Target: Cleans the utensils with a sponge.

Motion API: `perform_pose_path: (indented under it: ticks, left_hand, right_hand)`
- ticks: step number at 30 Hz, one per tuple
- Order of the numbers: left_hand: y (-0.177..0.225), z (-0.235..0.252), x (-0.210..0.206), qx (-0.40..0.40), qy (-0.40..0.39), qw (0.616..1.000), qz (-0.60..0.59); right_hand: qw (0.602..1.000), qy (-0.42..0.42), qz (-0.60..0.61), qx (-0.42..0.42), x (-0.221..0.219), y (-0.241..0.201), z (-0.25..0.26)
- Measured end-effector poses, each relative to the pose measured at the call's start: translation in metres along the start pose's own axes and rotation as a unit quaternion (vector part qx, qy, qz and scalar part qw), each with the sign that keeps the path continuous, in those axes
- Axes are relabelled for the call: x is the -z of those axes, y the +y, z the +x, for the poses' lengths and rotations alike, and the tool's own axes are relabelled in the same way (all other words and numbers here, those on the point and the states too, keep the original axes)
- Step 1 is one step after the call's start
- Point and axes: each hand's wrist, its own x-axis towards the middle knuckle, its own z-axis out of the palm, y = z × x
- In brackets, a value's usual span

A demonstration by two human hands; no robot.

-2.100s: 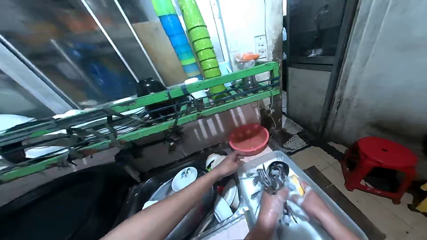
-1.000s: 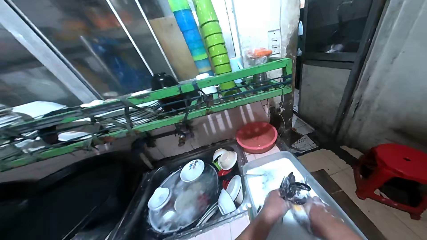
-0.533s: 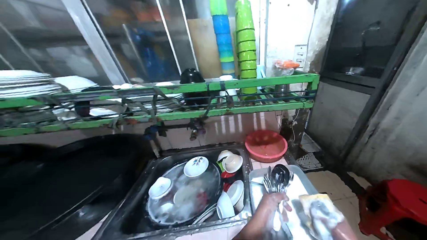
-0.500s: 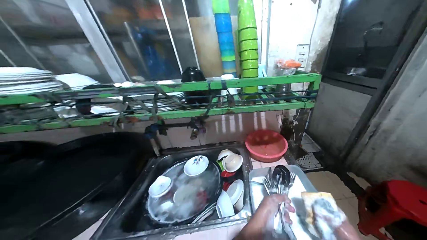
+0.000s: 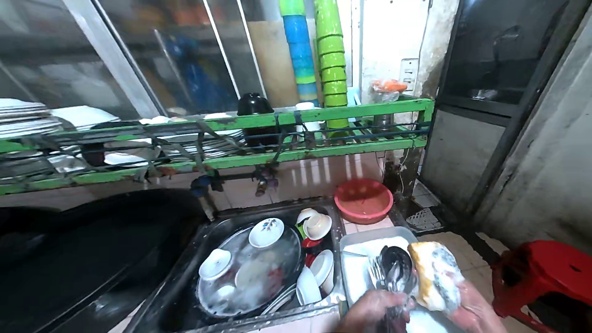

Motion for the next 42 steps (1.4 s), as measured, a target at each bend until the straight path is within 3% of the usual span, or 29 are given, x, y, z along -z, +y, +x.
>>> perform_pose_path:
  ticks: [2, 4, 7, 10, 15, 20, 22, 24, 26, 27, 29, 32, 38, 42]
  left_hand:
    - [-0.002, 0.001, 0.000, 0.008, -0.030, 1.000, 0.001]
    - [-0.002, 0.004, 0.000, 0.015, -0.017, 1.000, -0.003]
    - [0.000, 0.004, 0.003, 0.003, 0.040, 0.999, 0.003]
    - [-0.001, 0.005, -0.001, -0.005, 0.079, 0.997, -0.001]
    - [-0.001, 0.008, -0.004, -0.035, 0.104, 0.994, -0.021]
    - [0.000, 0.006, -0.004, -0.004, 0.121, 0.992, -0.021]
    - [-0.001, 0.003, -0.004, 0.001, 0.120, 0.992, -0.035]
    - [-0.002, 0.003, -0.003, -0.006, 0.111, 0.993, -0.041]
    - [-0.002, 0.004, -0.001, -0.021, 0.105, 0.993, -0.046]
    - [-0.002, 0.003, -0.001, -0.027, 0.104, 0.993, -0.046]
    - [-0.002, 0.001, 0.000, -0.039, 0.113, 0.992, -0.044]
    - [-0.004, 0.002, 0.004, -0.040, 0.124, 0.990, -0.055]
    - [-0.002, 0.008, 0.000, -0.031, 0.140, 0.986, -0.079]
    - [-0.007, 0.008, -0.004, -0.072, 0.119, 0.990, -0.032]
  right_hand:
    - [0.995, -0.092, 0.001, -0.035, 0.019, -0.003, 0.012]
    - [0.990, -0.133, -0.047, -0.021, 0.028, -0.008, 0.021]
    - [0.991, -0.078, -0.085, 0.068, 0.022, -0.013, 0.011]
    - [0.988, -0.046, -0.121, 0.081, 0.011, -0.010, -0.004]
    - [0.937, 0.084, -0.307, 0.144, -0.011, 0.007, 0.006]
    - [0.904, 0.026, -0.411, 0.115, -0.012, 0.027, 0.008]
    - [0.853, 0.017, -0.503, 0.137, -0.009, 0.024, 0.022]
    - [0.770, 0.031, -0.618, 0.153, -0.018, 0.011, 0.029]
    - [0.741, 0.058, -0.645, 0.180, -0.023, 0.000, 0.033]
    - [0.756, 0.079, -0.619, 0.198, -0.024, -0.003, 0.032]
    - [0.825, 0.111, -0.513, 0.209, -0.027, -0.010, 0.023]
    - [0.893, 0.095, -0.412, 0.153, -0.032, -0.016, 0.000]
    - [0.869, 0.021, -0.466, 0.165, -0.019, -0.008, -0.007]
    - [0.859, 0.009, -0.500, 0.104, -0.015, 0.011, -0.002]
